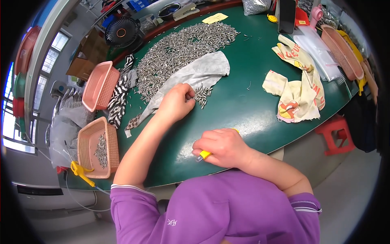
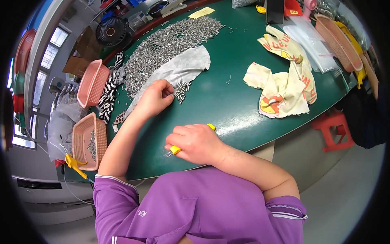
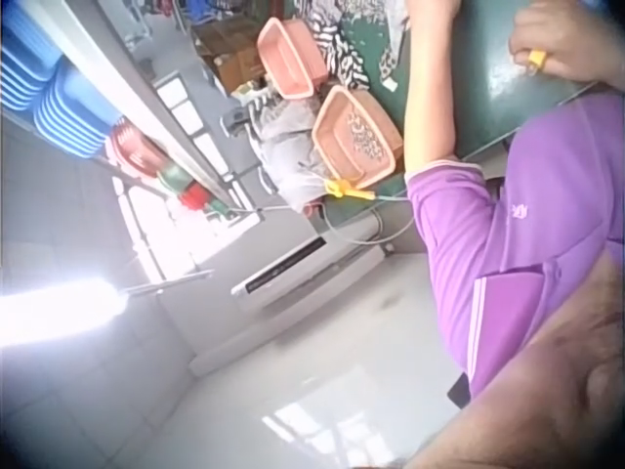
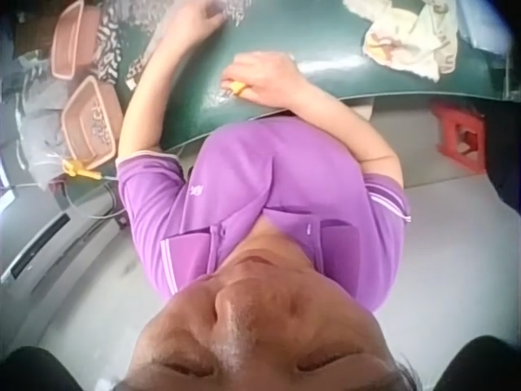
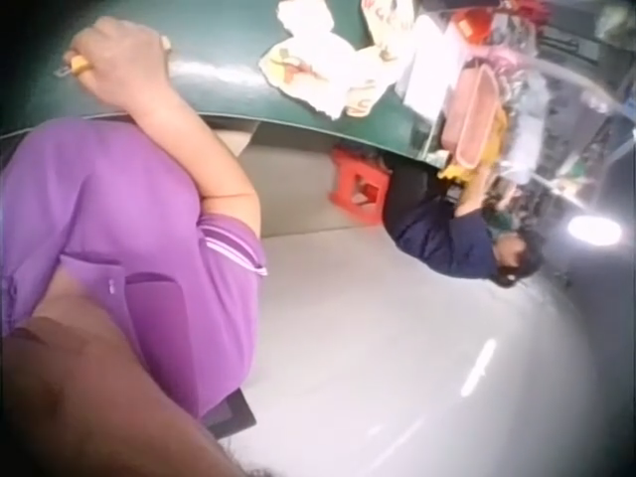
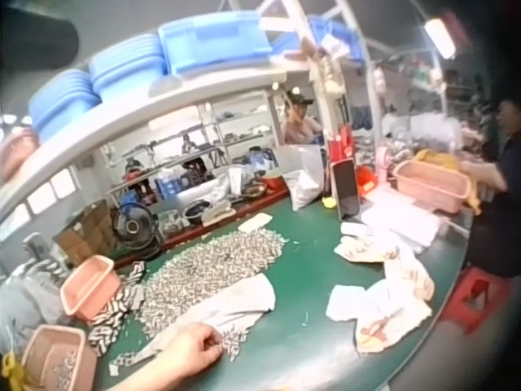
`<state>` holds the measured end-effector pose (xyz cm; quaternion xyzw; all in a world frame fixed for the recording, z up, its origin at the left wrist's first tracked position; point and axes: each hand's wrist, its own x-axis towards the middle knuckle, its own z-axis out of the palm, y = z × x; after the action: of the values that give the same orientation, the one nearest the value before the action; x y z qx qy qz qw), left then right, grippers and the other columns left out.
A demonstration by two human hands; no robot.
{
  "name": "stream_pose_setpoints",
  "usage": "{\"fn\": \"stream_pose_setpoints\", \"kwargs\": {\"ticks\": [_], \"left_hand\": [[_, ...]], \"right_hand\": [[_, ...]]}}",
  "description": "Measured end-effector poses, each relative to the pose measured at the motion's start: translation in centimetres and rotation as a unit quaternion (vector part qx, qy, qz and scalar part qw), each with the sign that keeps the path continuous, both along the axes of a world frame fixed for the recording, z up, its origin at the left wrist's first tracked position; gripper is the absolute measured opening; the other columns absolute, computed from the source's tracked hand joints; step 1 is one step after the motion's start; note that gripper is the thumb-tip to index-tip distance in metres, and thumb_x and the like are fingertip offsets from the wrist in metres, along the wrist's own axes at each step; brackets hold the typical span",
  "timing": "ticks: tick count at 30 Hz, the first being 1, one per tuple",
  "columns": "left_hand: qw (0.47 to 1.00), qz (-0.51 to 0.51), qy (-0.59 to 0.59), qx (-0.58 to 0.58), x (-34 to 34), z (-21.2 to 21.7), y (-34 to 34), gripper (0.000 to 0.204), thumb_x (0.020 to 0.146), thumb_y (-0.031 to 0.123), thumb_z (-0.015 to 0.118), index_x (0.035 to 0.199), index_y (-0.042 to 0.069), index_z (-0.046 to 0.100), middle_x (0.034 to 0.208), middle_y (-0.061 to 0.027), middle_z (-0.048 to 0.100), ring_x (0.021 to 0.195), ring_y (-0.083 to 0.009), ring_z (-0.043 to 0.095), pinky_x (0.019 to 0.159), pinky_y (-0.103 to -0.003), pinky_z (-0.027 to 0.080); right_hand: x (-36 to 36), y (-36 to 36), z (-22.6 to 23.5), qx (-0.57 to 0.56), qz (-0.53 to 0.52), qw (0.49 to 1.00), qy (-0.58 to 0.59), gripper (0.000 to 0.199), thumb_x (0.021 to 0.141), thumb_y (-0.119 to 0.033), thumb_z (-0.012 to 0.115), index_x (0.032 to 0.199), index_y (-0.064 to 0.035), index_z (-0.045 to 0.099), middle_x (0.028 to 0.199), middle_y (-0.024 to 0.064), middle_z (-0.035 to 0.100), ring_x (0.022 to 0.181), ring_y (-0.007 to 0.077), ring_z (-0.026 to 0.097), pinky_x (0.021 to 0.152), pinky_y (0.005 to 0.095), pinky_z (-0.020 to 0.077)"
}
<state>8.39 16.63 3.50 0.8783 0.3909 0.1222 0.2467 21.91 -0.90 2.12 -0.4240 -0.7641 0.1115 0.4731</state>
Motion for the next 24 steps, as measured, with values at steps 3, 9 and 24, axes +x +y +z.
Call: {"fn": "stream_pose_setpoints", "kwargs": {"ticks": [3,9,24], "left_hand": [[1.000,0.012,0.013,0.015,0.4,-0.2,-0.2,0.017,0.076,0.011,0.071,0.089,0.003,0.063,0.091,-0.0154,0.062,0.085,-0.0314,0.063,0.078,-0.040,0.051],[0.999,0.037,0.027,-0.016,0.3,0.2,-0.3,0.014,0.078,0.011,0.069,0.087,0.002,0.063,0.094,-0.0169,0.063,0.087,-0.0340,0.063,0.080,-0.041,0.051],[0.784,0.078,-0.478,-0.389,-8.4,0.7,-14.1,0.018,0.091,-0.007,0.061,0.106,0.000,0.055,0.098,-0.0117,0.066,0.086,-0.0169,0.066,0.081,-0.029,0.055]], "right_hand": [[0.0,0.0,0.0,0.001,0.000,1.000,-0.001,0.011,0.078,-0.021,0.074,0.082,-0.0169,0.065,0.069,0.0006,0.054,0.060,0.0221,0.059,0.053,0.0358,0.0485],[-0.1,-0.1,0.1,-0.010,0.000,1.000,-0.008,0.015,0.082,-0.024,0.072,0.080,-0.0149,0.060,0.072,0.0009,0.053,0.066,0.0201,0.061,0.056,0.0355,0.0483],[0.0,-0.7,1.9,-0.048,-0.018,0.997,0.054,0.030,0.079,-0.025,0.074,0.106,-0.0148,0.067,0.083,0.0029,0.060,0.073,0.0229,0.063,0.060,0.0347,0.0500]]}}
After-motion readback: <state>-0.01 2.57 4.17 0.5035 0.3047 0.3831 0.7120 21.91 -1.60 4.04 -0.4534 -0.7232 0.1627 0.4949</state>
